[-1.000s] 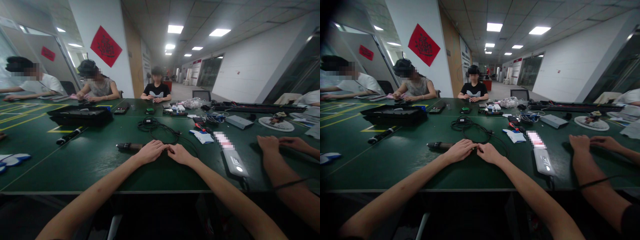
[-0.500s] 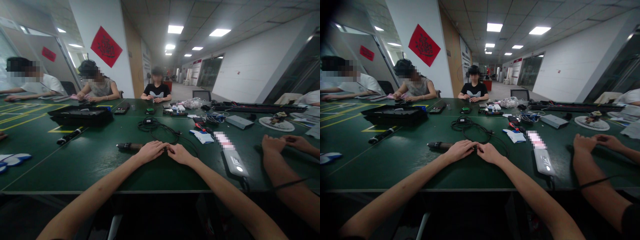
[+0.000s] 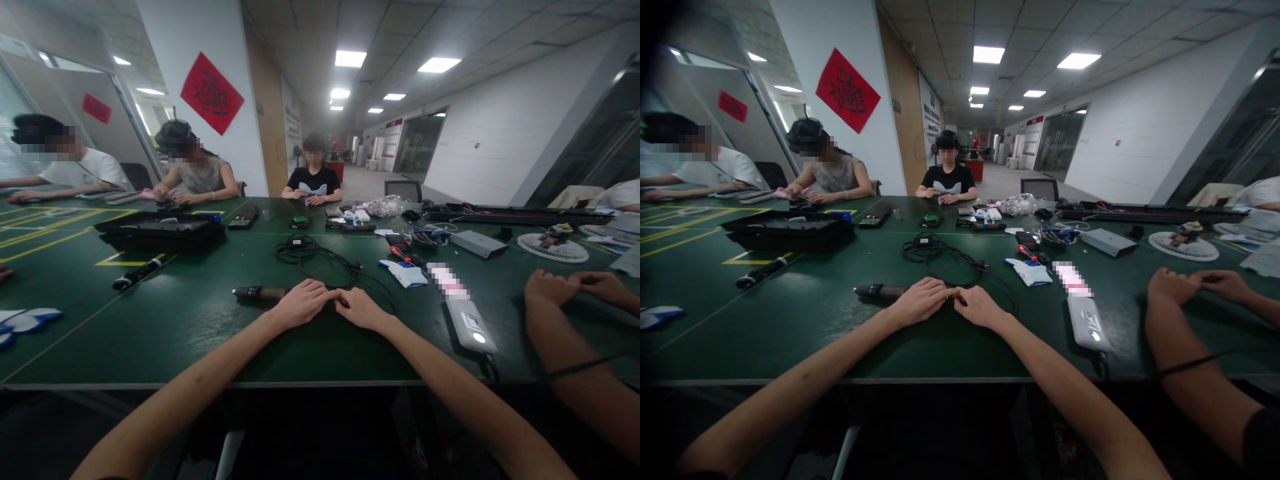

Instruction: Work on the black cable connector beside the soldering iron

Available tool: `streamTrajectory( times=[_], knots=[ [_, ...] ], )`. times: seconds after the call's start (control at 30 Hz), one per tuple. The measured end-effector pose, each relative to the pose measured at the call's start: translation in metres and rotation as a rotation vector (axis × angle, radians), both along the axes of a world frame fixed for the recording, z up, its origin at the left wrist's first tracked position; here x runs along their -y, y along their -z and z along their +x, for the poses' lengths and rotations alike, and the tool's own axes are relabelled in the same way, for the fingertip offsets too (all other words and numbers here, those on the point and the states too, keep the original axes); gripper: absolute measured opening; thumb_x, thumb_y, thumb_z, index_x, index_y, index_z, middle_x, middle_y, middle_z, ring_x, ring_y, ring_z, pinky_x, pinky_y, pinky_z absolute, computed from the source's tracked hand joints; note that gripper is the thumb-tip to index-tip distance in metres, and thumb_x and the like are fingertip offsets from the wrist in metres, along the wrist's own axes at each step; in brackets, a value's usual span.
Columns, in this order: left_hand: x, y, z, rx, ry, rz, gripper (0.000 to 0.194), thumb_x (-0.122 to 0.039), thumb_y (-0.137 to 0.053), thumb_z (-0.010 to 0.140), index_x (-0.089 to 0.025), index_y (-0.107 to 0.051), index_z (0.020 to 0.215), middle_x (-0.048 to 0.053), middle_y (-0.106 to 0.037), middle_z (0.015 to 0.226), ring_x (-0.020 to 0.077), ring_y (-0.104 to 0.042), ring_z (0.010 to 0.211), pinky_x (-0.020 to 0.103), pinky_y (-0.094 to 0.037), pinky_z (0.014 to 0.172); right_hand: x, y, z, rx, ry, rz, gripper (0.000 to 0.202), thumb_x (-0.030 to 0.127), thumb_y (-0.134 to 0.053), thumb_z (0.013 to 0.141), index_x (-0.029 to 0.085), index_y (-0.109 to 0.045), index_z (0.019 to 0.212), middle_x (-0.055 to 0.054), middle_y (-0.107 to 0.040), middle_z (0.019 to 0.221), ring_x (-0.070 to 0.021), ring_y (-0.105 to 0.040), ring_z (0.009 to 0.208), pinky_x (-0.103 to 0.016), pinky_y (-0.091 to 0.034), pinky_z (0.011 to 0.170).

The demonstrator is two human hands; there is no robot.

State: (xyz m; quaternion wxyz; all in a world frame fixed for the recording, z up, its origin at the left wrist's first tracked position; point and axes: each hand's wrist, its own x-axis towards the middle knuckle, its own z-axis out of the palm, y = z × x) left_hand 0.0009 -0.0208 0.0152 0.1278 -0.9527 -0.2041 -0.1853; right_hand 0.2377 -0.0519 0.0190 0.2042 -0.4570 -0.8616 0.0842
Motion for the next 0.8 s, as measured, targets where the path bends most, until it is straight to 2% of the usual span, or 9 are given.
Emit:
streamTrajectory(
  times=[0.17, 0.33, 0.5, 0.67, 0.8],
  knots=[
    [0.0013, -0.0009, 0.0025, 0.006, -0.027, 0.017, 0.051, -0.027, -0.047, 0.104, -0.024, -0.038, 0.154, 0.010, -0.063, 0.122, 0.0262, -0.056, 0.120, 0.044, -0.043, 0.107, -0.0004, 0.0007, -0.0006, 0.008, 0.000, -0.001, 0.010, 0.022, -0.059, 0.100, 0.016, -0.067, 0.098, -0.001, -0.067, 0.077, -0.0119, -0.054, 0.063, -0.025, -0.032, 0.064],
    [0.0010, -0.0009, 0.0011, 0.025, -0.022, -0.009, 0.053, -0.022, -0.048, 0.102, -0.024, -0.038, 0.154, 0.009, -0.064, 0.123, 0.0249, -0.057, 0.120, 0.043, -0.042, 0.107, -0.0008, 0.0014, -0.0001, -0.004, -0.006, -0.002, 0.010, 0.022, -0.059, 0.100, 0.016, -0.067, 0.101, -0.001, -0.067, 0.077, -0.0120, -0.054, 0.063, -0.024, -0.033, 0.065],
    [-0.0005, -0.0004, 0.0000, 0.046, -0.045, 0.006, 0.057, -0.030, -0.053, 0.102, -0.022, -0.036, 0.156, 0.010, -0.065, 0.120, 0.0259, -0.058, 0.119, 0.044, -0.042, 0.108, -0.0007, 0.0000, 0.0001, -0.002, -0.018, -0.016, 0.006, 0.020, -0.061, 0.098, 0.016, -0.066, 0.098, 0.000, -0.066, 0.075, -0.0118, -0.055, 0.062, -0.024, -0.033, 0.065],
    [-0.0009, 0.0008, 0.0005, 0.039, -0.015, -0.010, 0.055, -0.025, -0.051, 0.102, -0.024, -0.036, 0.155, 0.009, -0.064, 0.123, 0.0242, -0.057, 0.120, 0.042, -0.043, 0.107, -0.0001, -0.0002, -0.0008, 0.002, -0.007, -0.003, 0.010, 0.022, -0.059, 0.100, 0.016, -0.067, 0.101, -0.001, -0.067, 0.076, -0.0123, -0.055, 0.063, -0.024, -0.032, 0.064],
    [-0.0015, 0.0018, 0.0012, 0.059, -0.030, -0.019, 0.057, -0.030, -0.053, 0.102, -0.023, -0.036, 0.155, 0.009, -0.065, 0.119, 0.0252, -0.058, 0.118, 0.043, -0.044, 0.106, 0.0002, -0.0004, -0.0012, 0.010, -0.006, -0.006, 0.009, 0.021, -0.060, 0.099, 0.016, -0.067, 0.099, -0.001, -0.067, 0.076, -0.0123, -0.054, 0.063, -0.024, -0.032, 0.064]
  ],
)
